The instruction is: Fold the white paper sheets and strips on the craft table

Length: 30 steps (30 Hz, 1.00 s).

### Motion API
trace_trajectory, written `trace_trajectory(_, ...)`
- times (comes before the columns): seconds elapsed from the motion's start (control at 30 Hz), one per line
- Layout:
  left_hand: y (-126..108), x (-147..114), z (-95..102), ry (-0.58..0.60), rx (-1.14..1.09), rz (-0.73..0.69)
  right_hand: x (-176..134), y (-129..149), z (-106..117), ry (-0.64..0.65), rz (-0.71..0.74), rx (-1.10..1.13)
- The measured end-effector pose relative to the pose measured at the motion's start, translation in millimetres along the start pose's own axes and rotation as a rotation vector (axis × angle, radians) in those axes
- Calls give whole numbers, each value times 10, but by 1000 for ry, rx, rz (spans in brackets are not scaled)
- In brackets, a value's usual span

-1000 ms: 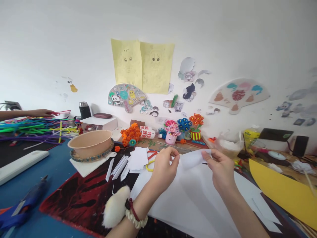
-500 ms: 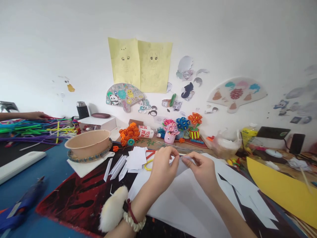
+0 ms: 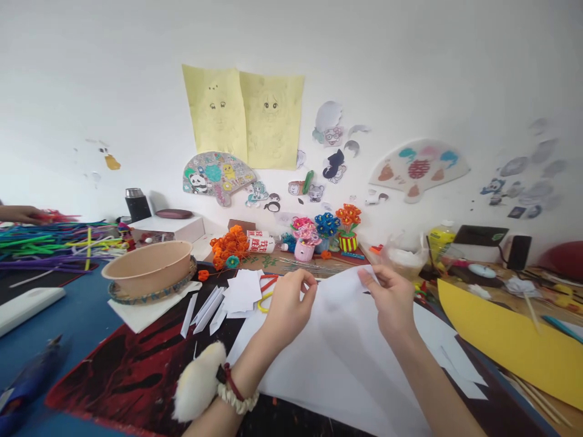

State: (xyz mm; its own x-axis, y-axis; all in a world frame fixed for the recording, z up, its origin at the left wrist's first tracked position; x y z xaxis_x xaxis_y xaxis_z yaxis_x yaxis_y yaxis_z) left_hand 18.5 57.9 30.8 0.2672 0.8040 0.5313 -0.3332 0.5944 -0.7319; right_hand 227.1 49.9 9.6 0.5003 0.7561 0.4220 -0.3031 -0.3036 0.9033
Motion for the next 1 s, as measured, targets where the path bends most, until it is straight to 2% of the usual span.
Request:
trace_trajectory(0.1,16,18,85,-63,23,21,-5,-10,9,-17,-20,-7)
trace_trajectory(0.2,-47,8,120,-122,20,0,-71,71,-102,55,38,-83)
trace_trajectory(0.3,-101,-15,-9,-34,-1,-8,-168,156,-282,200,76,-112)
trace_trajectory(0.37,-82,-26,-81,5,-35,33,-216,164,-367,274,24,-56)
trace_trajectory(0.53,16,-15,1,-103,-209,140,-283,143,-485,423,-118,91)
trace_trajectory(0.6,-21,-18,66,-150,-149,95,-300,144,-500,438,-128,91)
trace_trajectory(0.7,-194,-65,130,-247,164,-99,-314,156,-488,384,-115,60)
trace_trajectory(0.77,-267,-96,51,-203,301,-203,-330,182,-502,382,-89,54)
trace_trajectory(0.83,-249,-103,-48,-117,310,-215,-345,219,-531,417,-55,75)
trace_trajectory(1.0,-98,-50,-149,60,36,-18,-352,223,-592,524,-41,154)
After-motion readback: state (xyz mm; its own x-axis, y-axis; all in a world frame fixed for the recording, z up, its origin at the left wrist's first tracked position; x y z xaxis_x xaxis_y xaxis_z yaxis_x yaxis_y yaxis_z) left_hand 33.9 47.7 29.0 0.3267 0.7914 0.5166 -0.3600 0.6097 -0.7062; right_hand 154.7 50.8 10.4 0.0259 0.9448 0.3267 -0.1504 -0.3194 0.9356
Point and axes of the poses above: each hand's wrist, its own x-axis towards the middle knuckle, its own z-axis out of the back of the hand, y = z × x, the point moved 7 cm from there along x, towards the middle knuckle, and after that the axes turned 13 degrees about -x, right-handed, at the moved point
